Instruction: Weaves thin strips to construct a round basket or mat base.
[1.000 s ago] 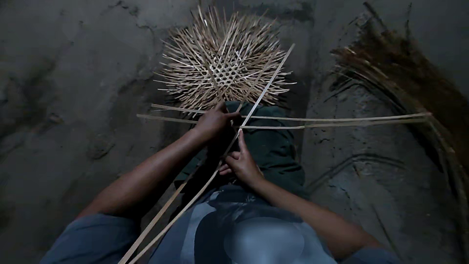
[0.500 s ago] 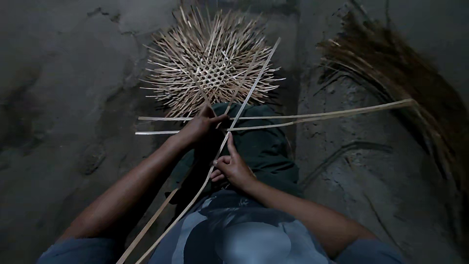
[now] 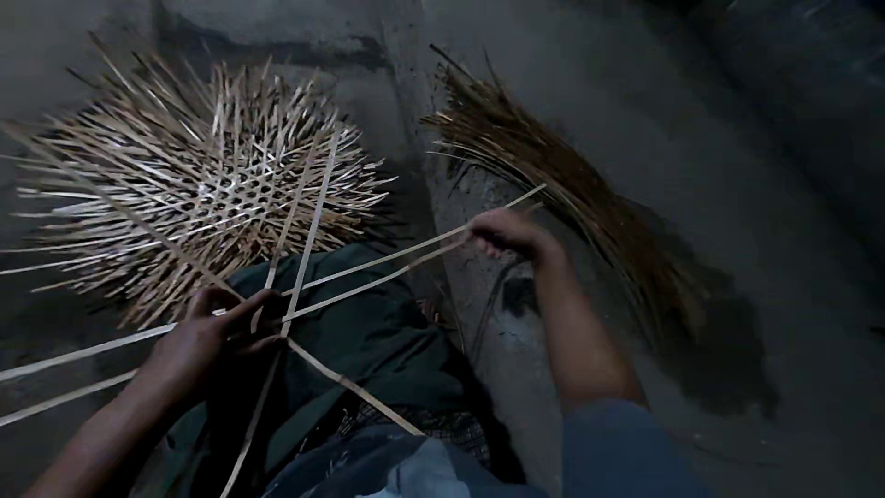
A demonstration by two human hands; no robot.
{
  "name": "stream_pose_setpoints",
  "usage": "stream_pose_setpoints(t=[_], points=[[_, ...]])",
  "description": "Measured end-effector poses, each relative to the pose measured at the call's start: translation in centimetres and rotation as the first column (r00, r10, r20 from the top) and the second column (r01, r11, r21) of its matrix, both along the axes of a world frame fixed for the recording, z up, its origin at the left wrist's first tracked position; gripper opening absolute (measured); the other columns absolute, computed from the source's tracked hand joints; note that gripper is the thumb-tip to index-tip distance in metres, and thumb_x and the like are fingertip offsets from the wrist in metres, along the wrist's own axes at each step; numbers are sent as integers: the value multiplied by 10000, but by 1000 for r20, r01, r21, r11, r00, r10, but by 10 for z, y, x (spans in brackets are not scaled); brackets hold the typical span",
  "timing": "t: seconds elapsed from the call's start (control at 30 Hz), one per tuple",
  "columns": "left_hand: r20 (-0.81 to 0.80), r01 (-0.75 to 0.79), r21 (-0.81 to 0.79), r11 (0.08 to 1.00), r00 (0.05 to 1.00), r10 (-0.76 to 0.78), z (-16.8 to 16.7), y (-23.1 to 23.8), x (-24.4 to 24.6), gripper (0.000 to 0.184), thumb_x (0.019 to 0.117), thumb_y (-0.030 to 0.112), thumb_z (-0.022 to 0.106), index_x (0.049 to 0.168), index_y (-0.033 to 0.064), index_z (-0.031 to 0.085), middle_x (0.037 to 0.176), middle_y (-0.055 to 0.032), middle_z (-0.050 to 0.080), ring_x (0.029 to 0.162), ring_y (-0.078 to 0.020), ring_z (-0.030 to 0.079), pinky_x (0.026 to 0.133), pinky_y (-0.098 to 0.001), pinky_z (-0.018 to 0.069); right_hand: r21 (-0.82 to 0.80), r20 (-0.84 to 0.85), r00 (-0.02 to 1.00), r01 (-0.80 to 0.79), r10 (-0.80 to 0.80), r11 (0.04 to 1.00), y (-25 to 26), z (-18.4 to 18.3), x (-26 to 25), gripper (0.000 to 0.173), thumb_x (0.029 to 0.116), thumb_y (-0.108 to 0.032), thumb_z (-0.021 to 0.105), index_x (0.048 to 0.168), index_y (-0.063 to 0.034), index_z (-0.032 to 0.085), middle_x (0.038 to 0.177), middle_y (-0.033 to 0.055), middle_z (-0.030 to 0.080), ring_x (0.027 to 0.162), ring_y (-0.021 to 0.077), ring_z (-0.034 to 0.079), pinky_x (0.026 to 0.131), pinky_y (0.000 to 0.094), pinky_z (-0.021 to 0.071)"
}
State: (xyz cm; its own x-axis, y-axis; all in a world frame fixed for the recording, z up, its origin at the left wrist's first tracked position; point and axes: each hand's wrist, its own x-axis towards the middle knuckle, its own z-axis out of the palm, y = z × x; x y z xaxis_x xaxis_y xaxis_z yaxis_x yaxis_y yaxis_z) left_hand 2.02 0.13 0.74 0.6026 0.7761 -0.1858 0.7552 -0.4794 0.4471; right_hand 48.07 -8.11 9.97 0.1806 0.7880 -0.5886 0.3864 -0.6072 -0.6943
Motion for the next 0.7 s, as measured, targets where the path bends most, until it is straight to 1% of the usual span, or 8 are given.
stream_pose_setpoints(t=[0.07, 0.1, 0.13, 0.17, 0.23, 0.37, 0.53, 0.7], points=[[2, 1, 4, 1000, 1000, -1, -2, 2, 1, 652, 837, 325, 863, 1425, 354, 582, 1378, -281, 493, 1042, -470, 627, 734, -637, 550, 162, 285, 861, 391, -422, 906, -1, -6, 75, 358, 1084, -343, 462, 1082, -67, 691, 733, -2, 631, 580, 80, 574, 557, 269, 510], [3, 2, 6, 1000, 1000, -2, -3, 3, 2, 656, 830, 317, 871, 1421, 343, 588, 1373, -285, 493, 1041, -467, 625, 738, -630, 550, 253, 412, 730, 484, -546, 837, -4, -11, 106, 343, 1076, -333, 488, 1147, -73, 700, 893, 54, 688, 727, 142, 636, 678, 348, 544], [3, 8, 14, 1000, 1000, -8, -3, 4, 2, 659, 823, 310, 877, 1417, 336, 592, 1360, -283, 500, 1028, -457, 631, 727, -618, 553, 333, 515, 615, 498, -597, 800, -7, -20, 134, 333, 1063, -295, 520, 1220, -57, 691, 1090, 136, 717, 947, 251, 695, 852, 473, 564], [-4, 13, 17, 1000, 1000, -13, -3, 6, 1, 660, 821, 315, 878, 1416, 341, 592, 1349, -272, 508, 1027, -442, 632, 724, -605, 558, 390, 598, 524, 471, -607, 791, -11, -29, 156, 306, 1029, -236, 567, 1236, -52, 699, 1223, 198, 692, 1128, 351, 667, 972, 576, 517], [-10, 12, 15, 1000, 1000, -12, -3, 7, 2, 656, 819, 320, 879, 1408, 362, 593, 1334, -258, 513, 1025, -420, 630, 719, -588, 557, 404, 696, 444, 406, -564, 820, -16, -42, 181, 281, 984, -164, 631, 1238, -75, 710, 1347, 242, 604, 1282, 428, 558, 1060, 615, 449], [-10, 2, 18, 1000, 1000, -2, -2, 6, 2, 670, 797, 309, 898, 1398, 355, 604, 1333, -255, 511, 1000, -413, 640, 702, -581, 560, 294, 797, 454, 285, -398, 912, -13, -53, 194, 239, 969, -121, 661, 1187, -64, 740, 1311, 237, 637, 1283, 424, 564, 1092, 591, 433], [11, 12, 27, 1000, 1000, -12, -2, 3, 0, 692, 809, 285, 889, 1431, 322, 590, 1329, -254, 511, 972, -394, 646, 703, -568, 566, 289, 802, 471, 234, -368, 928, 1, -67, 194, 234, 963, -76, 652, 1180, -47, 734, 1288, 235, 646, 1260, 404, 585, 1086, 556, 451], [25, 10, 18, 1000, 1000, -11, -2, 2, -1, 678, 818, 321, 877, 1428, 353, 582, 1293, -229, 528, 955, -367, 638, 699, -552, 560, 135, 877, 411, 287, -249, 948, 8, -72, 176, 258, 940, -65, 675, 1189, -6, 709, 1321, 292, 610, 1268, 474, 567, 1034, 639, 468]])
